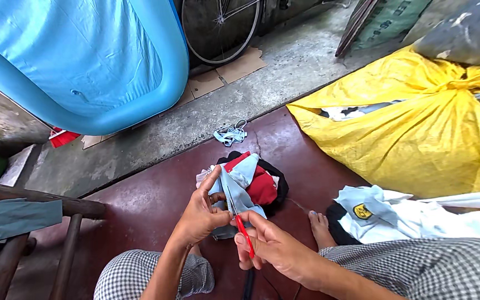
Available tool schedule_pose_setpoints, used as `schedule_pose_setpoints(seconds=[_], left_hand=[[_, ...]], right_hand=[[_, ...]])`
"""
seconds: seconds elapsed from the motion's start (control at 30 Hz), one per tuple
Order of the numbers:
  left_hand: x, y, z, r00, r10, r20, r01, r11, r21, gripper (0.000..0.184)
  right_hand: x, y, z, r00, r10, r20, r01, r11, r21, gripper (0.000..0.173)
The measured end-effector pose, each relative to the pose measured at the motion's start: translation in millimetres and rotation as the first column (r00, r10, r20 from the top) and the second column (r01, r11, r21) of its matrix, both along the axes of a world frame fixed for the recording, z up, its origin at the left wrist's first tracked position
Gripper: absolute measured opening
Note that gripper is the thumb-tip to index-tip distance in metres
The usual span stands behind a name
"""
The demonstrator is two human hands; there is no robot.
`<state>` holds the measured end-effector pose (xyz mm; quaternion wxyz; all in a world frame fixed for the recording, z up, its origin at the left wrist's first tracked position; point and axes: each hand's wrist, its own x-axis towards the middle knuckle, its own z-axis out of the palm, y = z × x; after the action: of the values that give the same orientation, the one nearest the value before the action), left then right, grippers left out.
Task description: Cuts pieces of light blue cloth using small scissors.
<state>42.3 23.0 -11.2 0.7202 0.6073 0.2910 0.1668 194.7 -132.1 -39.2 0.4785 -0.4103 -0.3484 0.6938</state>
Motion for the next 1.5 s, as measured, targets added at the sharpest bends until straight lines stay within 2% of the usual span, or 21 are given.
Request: schedule_pose_setpoints(seconds=[0.53, 0.8, 1.07, 1.27, 1.5], left_hand=[[1.4, -2.7, 0.6, 0.999, 0.003, 0.037, -0.002, 1.0, -0.024, 0.111], [1.5, -3.3, 0.1, 0.999, 0.002, 0.035, -0.001, 1.0, -0.027, 0.11], [1.9, -5.8, -3.6, 0.999, -0.037, 0.009, 0.037, 0.999, -0.008, 0.11], [2.4, -6.6, -5.5, 1.0, -0.021, 0.021, 0.021, 0.999, -0.028, 0.11], [1.5, -6.2, -5.2, 0.999, -0.017, 0.031, 0.018, 1.0, -0.02, 0.109]], right_hand=[[2.7, 2.2, -0.9, 0.997, 0.022, 0.071, -0.021, 1.0, -0.007, 0.051], [-1.6, 0.7, 1.6, 0.998, -0.042, 0.036, 0.044, 0.998, -0.034, 0.04], [2.2, 2.5, 0.9, 0.999, -0.035, 0.017, 0.035, 0.999, -0.002, 0.04], [3.3, 4.3, -5.8, 0.997, -0.012, 0.075, 0.011, 1.0, 0.015, 0.05], [-2.7, 2.2, -2.1, 0.996, -0.078, 0.031, 0.079, 0.997, -0.023, 0.04]])
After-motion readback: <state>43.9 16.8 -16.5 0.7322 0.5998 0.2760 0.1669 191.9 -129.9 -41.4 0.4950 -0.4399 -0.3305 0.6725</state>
